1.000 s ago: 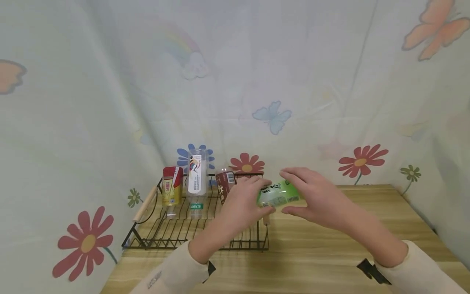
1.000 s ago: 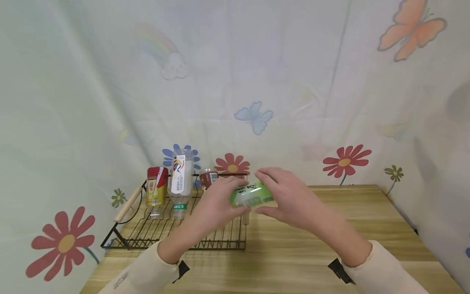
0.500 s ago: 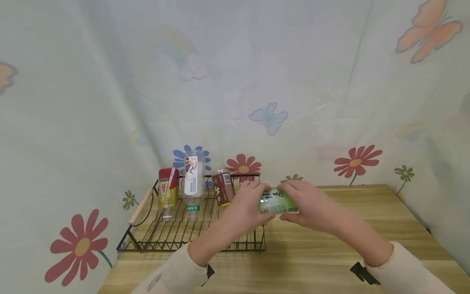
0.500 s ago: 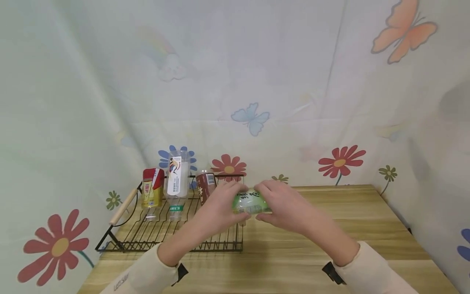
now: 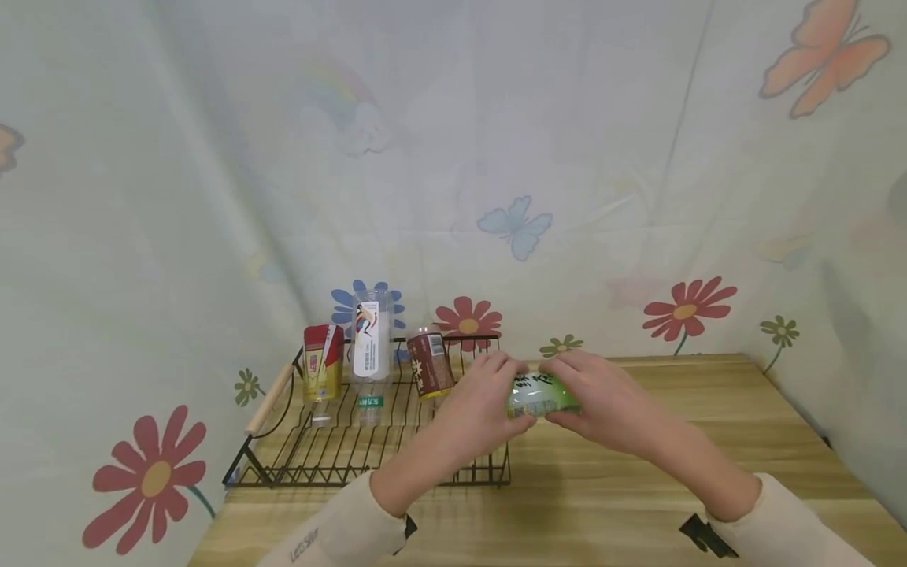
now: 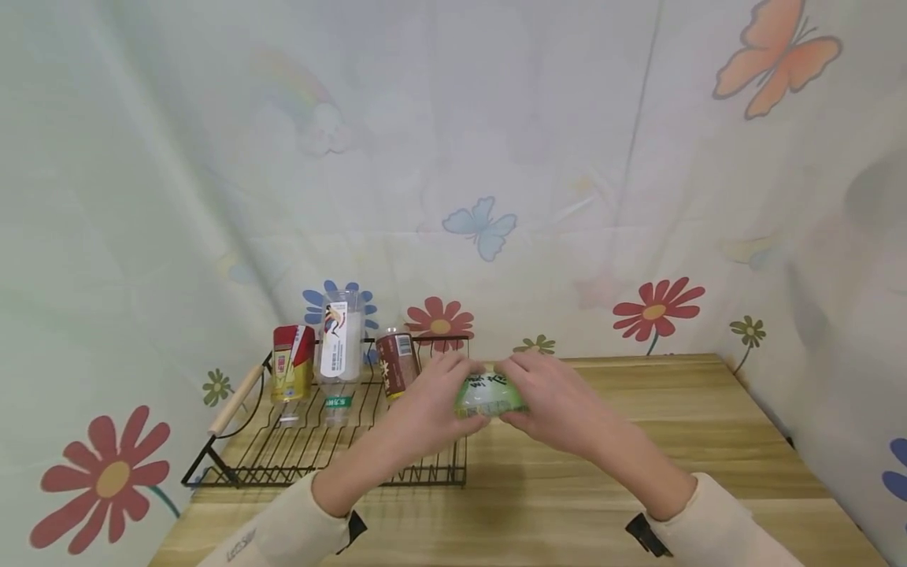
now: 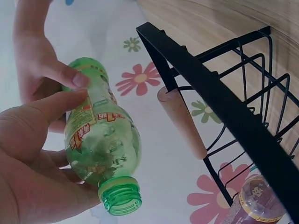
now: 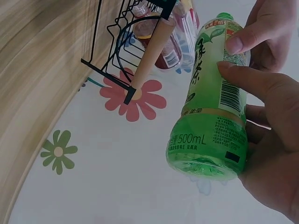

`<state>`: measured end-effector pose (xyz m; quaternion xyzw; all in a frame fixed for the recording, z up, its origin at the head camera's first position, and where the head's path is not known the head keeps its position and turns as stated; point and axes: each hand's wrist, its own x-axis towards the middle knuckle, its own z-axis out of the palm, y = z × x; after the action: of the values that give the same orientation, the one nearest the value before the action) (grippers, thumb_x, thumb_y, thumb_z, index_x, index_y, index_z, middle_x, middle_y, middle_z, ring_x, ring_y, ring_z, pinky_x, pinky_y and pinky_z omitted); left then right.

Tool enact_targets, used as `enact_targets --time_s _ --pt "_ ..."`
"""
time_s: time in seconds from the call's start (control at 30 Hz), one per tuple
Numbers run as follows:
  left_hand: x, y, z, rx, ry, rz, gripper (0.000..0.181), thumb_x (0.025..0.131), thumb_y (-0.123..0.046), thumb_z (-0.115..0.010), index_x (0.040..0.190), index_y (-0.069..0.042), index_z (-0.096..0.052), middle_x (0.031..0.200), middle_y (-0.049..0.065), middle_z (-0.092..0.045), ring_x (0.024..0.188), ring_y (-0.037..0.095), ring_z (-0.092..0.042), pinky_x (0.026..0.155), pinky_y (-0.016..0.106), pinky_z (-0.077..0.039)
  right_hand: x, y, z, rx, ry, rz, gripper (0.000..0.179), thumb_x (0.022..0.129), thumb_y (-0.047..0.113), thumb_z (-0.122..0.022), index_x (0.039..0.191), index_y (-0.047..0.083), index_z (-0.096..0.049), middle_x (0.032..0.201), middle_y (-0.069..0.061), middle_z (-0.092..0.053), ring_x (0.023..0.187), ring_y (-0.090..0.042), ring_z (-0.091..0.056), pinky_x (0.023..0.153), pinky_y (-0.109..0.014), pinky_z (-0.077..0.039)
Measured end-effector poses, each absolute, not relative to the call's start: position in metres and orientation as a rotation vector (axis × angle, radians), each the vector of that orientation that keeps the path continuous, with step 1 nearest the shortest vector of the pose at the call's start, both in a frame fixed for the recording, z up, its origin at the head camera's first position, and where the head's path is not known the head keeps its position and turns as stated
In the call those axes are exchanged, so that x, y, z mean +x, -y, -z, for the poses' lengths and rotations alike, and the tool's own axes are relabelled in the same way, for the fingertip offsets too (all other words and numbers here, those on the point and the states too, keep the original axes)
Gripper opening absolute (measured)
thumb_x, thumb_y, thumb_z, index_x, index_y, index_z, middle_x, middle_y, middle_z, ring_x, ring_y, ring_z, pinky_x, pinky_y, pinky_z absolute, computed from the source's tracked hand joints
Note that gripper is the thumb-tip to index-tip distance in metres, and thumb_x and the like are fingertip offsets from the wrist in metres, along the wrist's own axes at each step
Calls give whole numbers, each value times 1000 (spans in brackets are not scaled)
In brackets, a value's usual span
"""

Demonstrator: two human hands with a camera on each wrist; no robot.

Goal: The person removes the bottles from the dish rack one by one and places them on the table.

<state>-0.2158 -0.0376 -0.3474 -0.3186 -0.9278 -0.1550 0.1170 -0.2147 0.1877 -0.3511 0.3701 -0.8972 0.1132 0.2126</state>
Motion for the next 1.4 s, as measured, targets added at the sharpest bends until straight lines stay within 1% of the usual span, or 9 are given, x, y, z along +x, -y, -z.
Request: enact_targets --time_s 0.13,0.33,0.47,0.57,0.77,0.93,1.03,1.2,1.4 --pt "-217 37 350 -923 2727 459 66 87 -40 -89 138 -9 -62 132 2 -62 121 21 -55 100 33 -53 -215 -189 351 1015 2500 -303 64 77 23 -98 130 4 -68 122 -11 -71 108 -30 -68 87 -46 -62" --pt "-220 37 354 -920 2708 422 65 87 -38 -88 138 -8 -62 131 3 -62 118 21 -55 104 36 -50 -215 -188 352 1010 2505 -283 62 78 26 -97 130 4 -69 122 -9 -71 107 -28 -68 87 -44 -62" --pt "-222 36 355 -910 2684 441 63 86 -35 -89 136 -8 -62 130 3 -62 116 21 -54 102 36 -50 -216 -186 351 1005 2485 -270 62 79 26 -97 129 4 -69 117 -7 -70 99 -23 -66 82 -40 -61" --pt "-223 35 355 -911 2679 486 62 86 -31 -90 136 -8 -62 131 2 -61 116 20 -52 100 35 -51 -216 -185 350 999 2480 -259 62 79 26 -97 128 3 -69 116 -7 -69 96 -21 -64 81 -39 -60" --pt "-222 37 357 -935 2672 578 59 86 -28 -90 133 -8 -62 129 1 -61 112 19 -51 95 32 -51 -215 -180 350 980 2498 -192 66 77 30 -98 128 2 -68 118 -9 -70 104 -27 -66 86 -43 -61" --pt "-221 37 358 -929 2689 594 60 87 -32 -90 135 -8 -61 129 1 -60 111 19 -51 91 30 -52 -215 -179 352 983 2487 -136 69 76 31 -99 130 1 -67 122 -11 -71 111 -31 -66 92 -47 -60" --pt "-220 37 355 -937 2702 525 66 89 -41 -88 139 -9 -59 131 2 -58 114 20 -52 94 32 -52 -216 -182 353 997 2455 -126 69 75 28 -99 130 1 -67 123 -12 -70 113 -33 -67 96 -49 -59" --pt "-215 40 343 -962 2707 350 81 88 -57 -83 147 -9 -54 139 3 -56 125 22 -53 107 38 -50 -215 -195 353 1021 2413 -128 72 71 21 -101 131 0 -67 123 -13 -69 113 -34 -67 97 -52 -58" --pt "-195 64 323 -887 2702 352 96 84 -72 -76 153 -10 -50 150 4 -52 142 26 -46 120 46 -41 -215 -218 349 1017 2418 -158 76 69 10 -100 136 9 -64 120 -11 -63 104 -31 -64 88 -51 -60"
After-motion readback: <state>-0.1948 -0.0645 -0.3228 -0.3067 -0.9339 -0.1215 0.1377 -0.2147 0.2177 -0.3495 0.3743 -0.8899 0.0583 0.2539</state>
